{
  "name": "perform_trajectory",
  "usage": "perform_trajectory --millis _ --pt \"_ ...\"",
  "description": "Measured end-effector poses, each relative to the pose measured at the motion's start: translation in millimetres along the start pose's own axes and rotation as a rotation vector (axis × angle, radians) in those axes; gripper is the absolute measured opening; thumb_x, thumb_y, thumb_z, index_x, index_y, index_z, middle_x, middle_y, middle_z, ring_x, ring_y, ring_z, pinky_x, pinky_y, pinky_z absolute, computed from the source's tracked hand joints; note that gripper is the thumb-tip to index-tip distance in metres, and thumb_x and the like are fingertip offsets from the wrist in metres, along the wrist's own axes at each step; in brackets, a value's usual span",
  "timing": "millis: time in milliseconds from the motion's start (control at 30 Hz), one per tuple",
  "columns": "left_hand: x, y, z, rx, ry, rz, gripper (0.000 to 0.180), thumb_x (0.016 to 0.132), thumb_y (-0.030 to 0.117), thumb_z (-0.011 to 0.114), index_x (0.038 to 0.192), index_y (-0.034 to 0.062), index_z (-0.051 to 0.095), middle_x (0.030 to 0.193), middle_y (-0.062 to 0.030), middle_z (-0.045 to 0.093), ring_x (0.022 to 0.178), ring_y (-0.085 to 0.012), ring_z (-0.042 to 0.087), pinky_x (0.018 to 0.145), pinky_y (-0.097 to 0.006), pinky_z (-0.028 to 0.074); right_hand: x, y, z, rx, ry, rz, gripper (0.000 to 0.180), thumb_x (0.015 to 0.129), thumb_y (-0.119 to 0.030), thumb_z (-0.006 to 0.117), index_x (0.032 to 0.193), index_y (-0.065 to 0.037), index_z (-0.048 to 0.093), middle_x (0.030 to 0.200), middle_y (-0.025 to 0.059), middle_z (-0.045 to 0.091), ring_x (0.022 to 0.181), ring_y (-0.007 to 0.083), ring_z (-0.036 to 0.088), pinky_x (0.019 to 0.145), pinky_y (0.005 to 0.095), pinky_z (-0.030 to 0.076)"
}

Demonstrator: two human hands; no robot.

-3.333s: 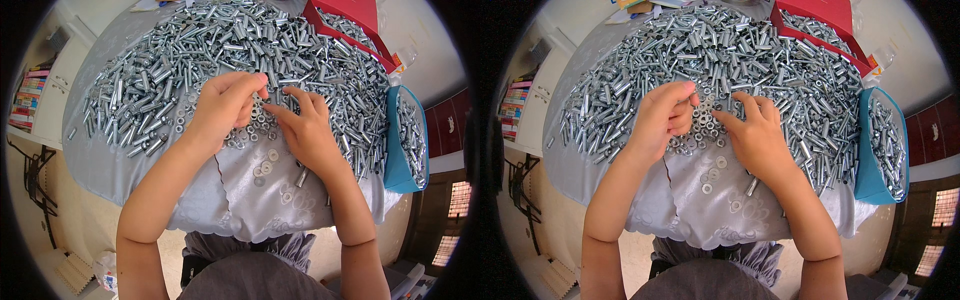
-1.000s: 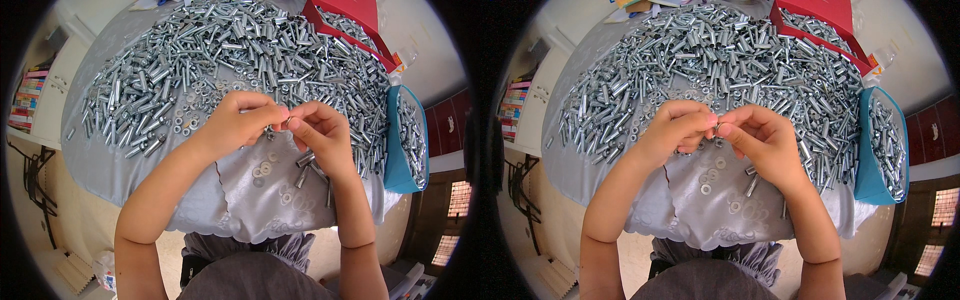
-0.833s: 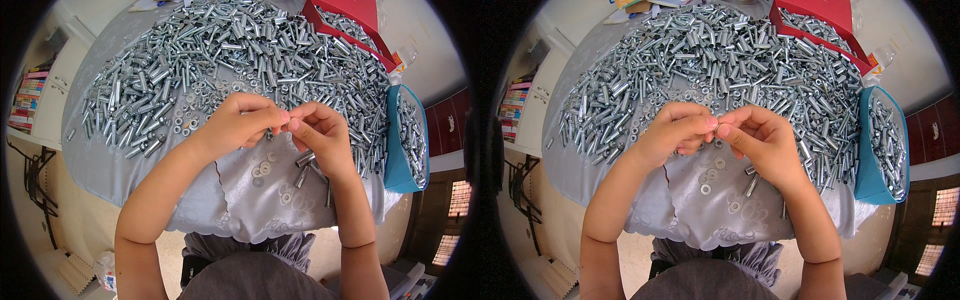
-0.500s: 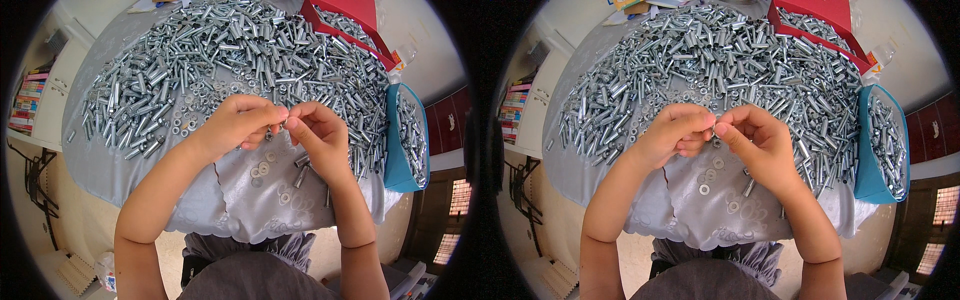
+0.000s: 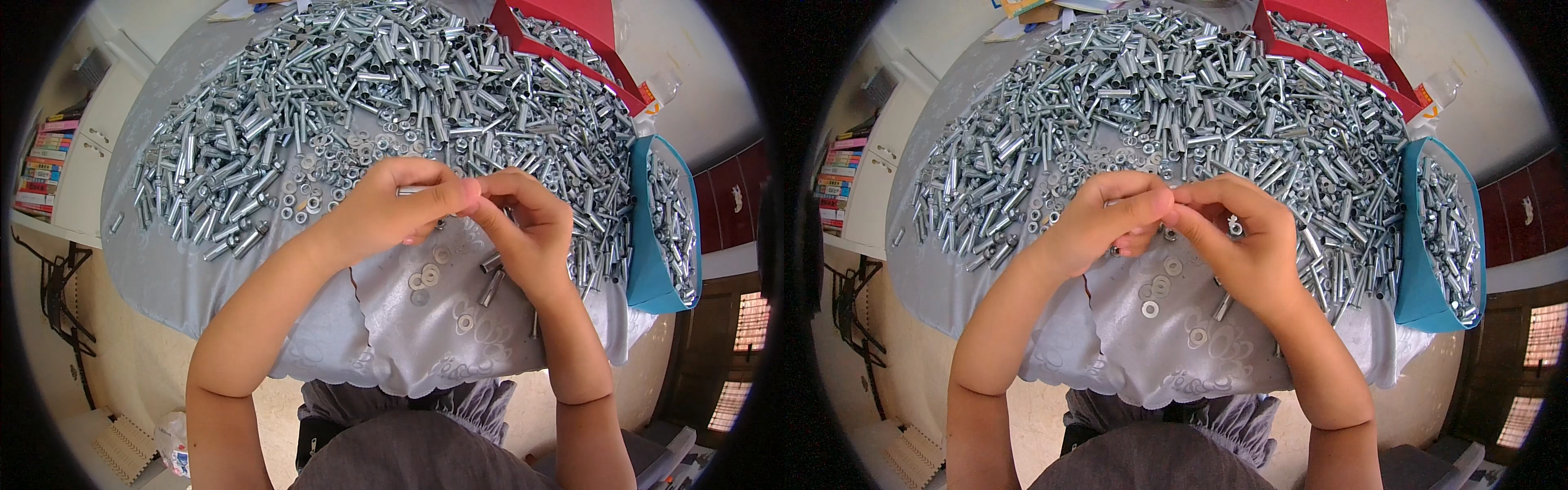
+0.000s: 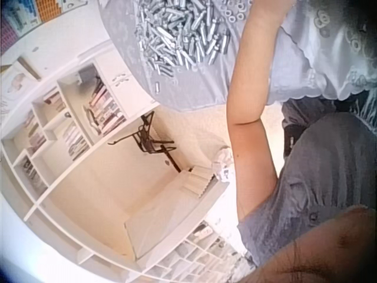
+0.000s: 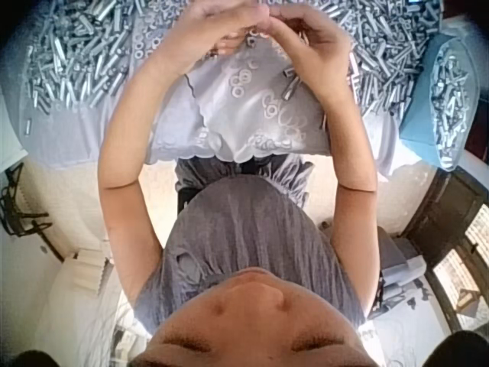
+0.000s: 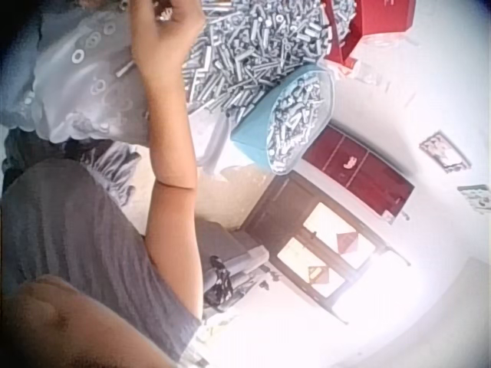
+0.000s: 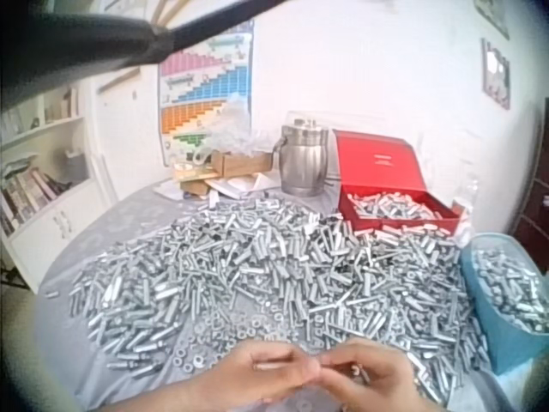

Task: The person repeatedly picks a bolt and a washer from a large pile on a table, places the washer onto the bolt, and sets the assembled pair aside. The person continues this one-at-a-time assembly process throughout the clip, handling the metal fasteners by hand.

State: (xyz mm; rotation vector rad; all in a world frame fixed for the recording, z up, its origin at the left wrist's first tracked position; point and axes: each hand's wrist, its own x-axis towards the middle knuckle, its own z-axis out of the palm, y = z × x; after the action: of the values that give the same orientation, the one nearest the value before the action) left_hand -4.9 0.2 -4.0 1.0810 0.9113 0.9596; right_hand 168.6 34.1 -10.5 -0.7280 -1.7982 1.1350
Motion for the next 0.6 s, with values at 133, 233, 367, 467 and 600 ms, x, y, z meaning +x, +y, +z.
perform_trajectory --millis 133,233,367,467,600 --pt "-1.7 -1.0 3.2 -0.037 -0.076 0.050 0.034 0.084 0.034 0.057 0.088 0.0002 0.054 0.058 0.0036 0.040 0.049 -0.0049 0.036 0.045 -0.020 0.029 0.0 -1.4 -0.8 0.073 0.025 0.001 0.012 0.075 -0.006 0.067 0.085 -0.001 0.064 0.077 0.0030 0.060 0.064 0.0055 0.052 0.057 0.0178 0.040" --pt "-2.0 -2.9 4.9 -0.146 -0.107 0.060 0.035 0.084 0.034 0.057 0.089 -0.0001 0.054 0.058 0.0034 0.040 0.049 -0.0050 0.036 0.045 -0.020 0.030 -1.7 -4.5 0.0 0.117 0.028 0.039 0.012 0.075 -0.005 0.067 0.085 -0.001 0.064 0.075 0.0021 0.059 0.064 0.0049 0.050 0.056 0.0175 0.039" --pt "-1.7 -2.7 6.5 -0.205 -0.074 0.004 0.031 0.084 0.030 0.058 0.090 -0.0001 0.054 0.058 0.0038 0.039 0.048 -0.0048 0.034 0.043 -0.020 0.030 -1.9 -3.6 -0.6 0.008 0.000 -0.057 0.012 0.073 -0.005 0.068 0.084 -0.001 0.064 0.070 0.0006 0.056 0.060 0.0051 0.048 0.054 0.0176 0.037" --pt "-2.7 -1.4 6.6 -0.196 -0.047 -0.013 0.028 0.084 0.028 0.059 0.089 0.0008 0.054 0.057 0.0040 0.039 0.047 -0.0042 0.033 0.043 -0.020 0.030 -0.7 -6.1 -1.1 -0.173 0.019 -0.158 0.012 0.072 -0.004 0.068 0.084 -0.002 0.064 0.068 0.0009 0.054 0.057 0.0067 0.047 0.053 0.0185 0.037" --pt "-1.5 -1.3 7.6 -0.226 -0.063 0.012 0.028 0.083 0.029 0.060 0.085 0.0020 0.053 0.057 0.0040 0.040 0.046 -0.0034 0.033 0.042 -0.020 0.029 -0.9 -5.9 -1.9 -0.221 0.039 -0.241 0.015 0.072 -0.004 0.068 0.086 -0.004 0.065 0.070 0.0021 0.054 0.057 0.0080 0.047 0.053 0.0192 0.038"
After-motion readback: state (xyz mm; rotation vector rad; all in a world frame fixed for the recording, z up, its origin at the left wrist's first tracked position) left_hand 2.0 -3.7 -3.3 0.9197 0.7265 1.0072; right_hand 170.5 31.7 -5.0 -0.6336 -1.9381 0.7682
